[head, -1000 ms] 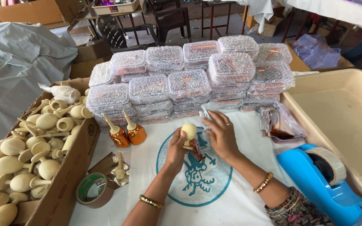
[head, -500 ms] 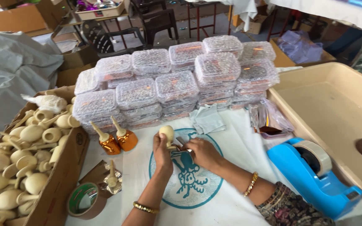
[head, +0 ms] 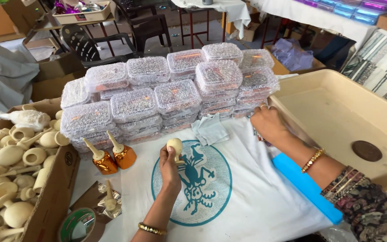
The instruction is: The person wraps small wooden objects with shiny orange foil, then wipes them with a white cloth. They handle multiple wooden items from a cardboard box and place the wrapped items on the table.
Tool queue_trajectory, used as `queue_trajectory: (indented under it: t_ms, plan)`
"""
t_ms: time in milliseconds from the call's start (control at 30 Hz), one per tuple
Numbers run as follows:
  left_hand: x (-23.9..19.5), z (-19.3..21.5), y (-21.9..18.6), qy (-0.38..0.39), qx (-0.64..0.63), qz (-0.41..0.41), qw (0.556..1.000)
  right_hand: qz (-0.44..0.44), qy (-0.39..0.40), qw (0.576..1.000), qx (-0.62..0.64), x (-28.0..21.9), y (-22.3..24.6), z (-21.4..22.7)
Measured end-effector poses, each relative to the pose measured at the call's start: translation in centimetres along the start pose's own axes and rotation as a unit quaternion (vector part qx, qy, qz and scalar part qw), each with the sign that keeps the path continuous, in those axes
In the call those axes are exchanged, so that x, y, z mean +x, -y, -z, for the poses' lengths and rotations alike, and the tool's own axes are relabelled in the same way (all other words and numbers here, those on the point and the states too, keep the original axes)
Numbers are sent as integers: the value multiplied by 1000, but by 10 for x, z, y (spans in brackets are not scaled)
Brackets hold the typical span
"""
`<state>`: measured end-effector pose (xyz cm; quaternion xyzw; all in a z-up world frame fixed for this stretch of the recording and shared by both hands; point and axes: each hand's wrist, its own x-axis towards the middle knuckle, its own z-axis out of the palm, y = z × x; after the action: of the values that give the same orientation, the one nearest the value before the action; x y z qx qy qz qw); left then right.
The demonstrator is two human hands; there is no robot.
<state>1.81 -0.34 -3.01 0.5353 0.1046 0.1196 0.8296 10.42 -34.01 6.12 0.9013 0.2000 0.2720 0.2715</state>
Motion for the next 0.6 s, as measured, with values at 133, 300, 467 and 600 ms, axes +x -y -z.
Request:
queue_trajectory:
  t_ms: [133,300,467,600]
  plan:
    - [-4,-4,-5,-5,8,28,1000,39,132,990,-17,-7,-3,12]
    - [-5,-3,-9,0,7,20,1000,76,286,955,-5,-8,-12,12]
    - [-6,-4,-10,11,7,23,1000,80,148,986,-18,-20,-26,6]
    - [-4,-5,-7,21,14,28,999,-9,103,991,86,-26,-35,-14]
